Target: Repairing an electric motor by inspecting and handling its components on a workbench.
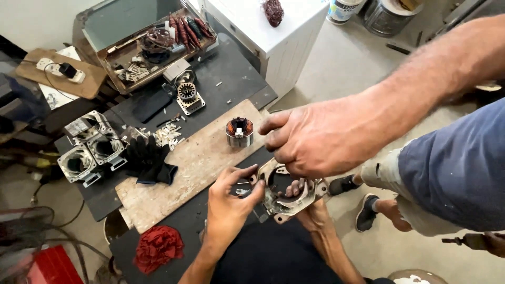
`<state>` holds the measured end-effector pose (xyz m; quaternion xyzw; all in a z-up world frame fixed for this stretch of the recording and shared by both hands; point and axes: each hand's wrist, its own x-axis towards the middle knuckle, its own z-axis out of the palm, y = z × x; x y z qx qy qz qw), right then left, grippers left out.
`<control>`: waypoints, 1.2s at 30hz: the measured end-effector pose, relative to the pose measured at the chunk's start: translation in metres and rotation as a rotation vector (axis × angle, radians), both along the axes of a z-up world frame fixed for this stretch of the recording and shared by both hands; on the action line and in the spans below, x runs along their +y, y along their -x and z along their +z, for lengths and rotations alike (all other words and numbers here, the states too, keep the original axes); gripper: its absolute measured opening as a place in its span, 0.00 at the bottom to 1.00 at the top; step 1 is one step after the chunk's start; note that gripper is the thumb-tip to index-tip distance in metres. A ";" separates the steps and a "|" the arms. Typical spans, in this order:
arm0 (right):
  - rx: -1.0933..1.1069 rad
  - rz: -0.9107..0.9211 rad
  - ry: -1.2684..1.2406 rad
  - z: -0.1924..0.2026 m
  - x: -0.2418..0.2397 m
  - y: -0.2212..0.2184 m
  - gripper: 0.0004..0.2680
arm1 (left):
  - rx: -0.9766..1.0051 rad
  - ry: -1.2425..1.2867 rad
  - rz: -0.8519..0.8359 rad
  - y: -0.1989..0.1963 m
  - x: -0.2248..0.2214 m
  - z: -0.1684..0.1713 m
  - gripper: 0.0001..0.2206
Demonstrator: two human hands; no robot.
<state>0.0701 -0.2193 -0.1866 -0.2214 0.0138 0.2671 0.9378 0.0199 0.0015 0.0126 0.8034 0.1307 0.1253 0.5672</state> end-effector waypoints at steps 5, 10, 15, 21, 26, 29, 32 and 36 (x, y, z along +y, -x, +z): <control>-0.101 0.019 0.074 -0.020 -0.007 0.003 0.16 | -0.085 -0.012 0.012 0.001 -0.001 -0.005 0.11; 0.106 -0.038 0.052 -0.037 -0.010 0.001 0.19 | -0.144 -0.050 0.027 0.002 -0.003 -0.012 0.13; -0.110 0.010 0.132 0.012 0.007 -0.002 0.27 | -0.127 -0.072 -0.017 0.003 -0.006 -0.021 0.14; -0.063 0.010 0.099 0.004 0.007 -0.002 0.17 | -0.095 -0.050 -0.016 0.002 -0.002 -0.027 0.13; -0.025 0.012 0.073 -0.002 0.005 -0.004 0.10 | -0.059 0.001 -0.003 0.004 0.000 -0.021 0.13; -0.019 0.010 0.026 -0.005 0.004 -0.002 0.05 | -0.004 0.059 -0.010 0.005 0.003 -0.015 0.15; 0.003 -0.004 0.024 -0.010 0.003 -0.003 0.07 | -0.001 0.073 -0.014 0.004 0.005 -0.020 0.16; 0.094 -0.068 0.172 -0.021 0.003 -0.009 0.06 | 0.020 0.081 -0.019 0.002 0.012 -0.027 0.17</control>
